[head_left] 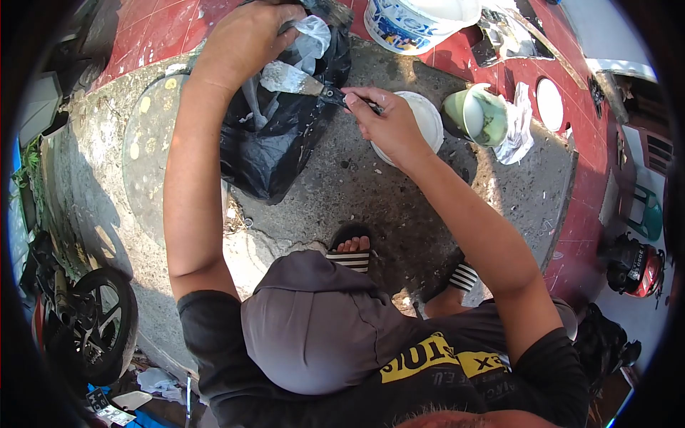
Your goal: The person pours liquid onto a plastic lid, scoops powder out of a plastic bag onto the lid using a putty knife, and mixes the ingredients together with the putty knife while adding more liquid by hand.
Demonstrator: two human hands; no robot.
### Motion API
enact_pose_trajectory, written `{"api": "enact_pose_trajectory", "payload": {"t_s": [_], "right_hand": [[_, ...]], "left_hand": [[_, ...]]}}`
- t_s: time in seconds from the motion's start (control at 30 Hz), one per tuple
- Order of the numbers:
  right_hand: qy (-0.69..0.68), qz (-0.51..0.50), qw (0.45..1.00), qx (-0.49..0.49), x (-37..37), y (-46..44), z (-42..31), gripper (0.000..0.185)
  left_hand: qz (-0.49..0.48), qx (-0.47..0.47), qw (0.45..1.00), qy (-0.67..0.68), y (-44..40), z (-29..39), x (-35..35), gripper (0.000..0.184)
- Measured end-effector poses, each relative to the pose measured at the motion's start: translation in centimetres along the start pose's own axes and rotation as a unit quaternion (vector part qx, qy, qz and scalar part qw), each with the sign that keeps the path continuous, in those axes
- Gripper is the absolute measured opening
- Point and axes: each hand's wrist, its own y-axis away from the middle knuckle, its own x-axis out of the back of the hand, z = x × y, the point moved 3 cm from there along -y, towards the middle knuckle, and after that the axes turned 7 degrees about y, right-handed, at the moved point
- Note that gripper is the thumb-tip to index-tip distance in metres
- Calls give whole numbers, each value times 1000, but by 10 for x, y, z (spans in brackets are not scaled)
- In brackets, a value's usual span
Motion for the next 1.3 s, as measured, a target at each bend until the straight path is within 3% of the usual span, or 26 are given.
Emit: {"api": "enact_pose_trajectory", "payload": {"t_s": [0.63, 0.73, 0.8, 0.9, 0.97, 1.1, 1.17, 1.23, 1.3], "right_hand": [[-95, -22, 995, -29, 38, 62, -29, 33], [-111, -22, 992, -51, 51, 78, -33, 31], [-125, -15, 989, -73, 63, 91, -29, 32], [-121, 0, 989, -86, 89, 107, -23, 33], [-115, 14, 989, -93, 108, 114, -14, 35], [-71, 53, 988, -124, 147, 126, 17, 36], [-18, 71, 984, -163, 162, 129, 38, 35], [-5, 81, 982, -173, 172, 131, 60, 35], [8, 91, 979, -181, 178, 130, 76, 35]], "left_hand": [[-15, 51, 998, 31, -4, -7, 9, 30], [-42, 92, 994, 46, -2, 0, 15, 31], [-13, 39, 999, 35, 4, 1, 20, 33], [19, 38, 999, 28, 20, 14, 26, 34], [16, 72, 997, 27, 33, 29, 33, 35], [113, 113, 987, 1, 57, 71, 42, 26], [162, 181, 964, 112, 71, 89, 38, 20], [195, 165, 950, 182, 79, 116, 24, 12], [166, 210, 919, 290, 89, 134, -4, 10]]}}
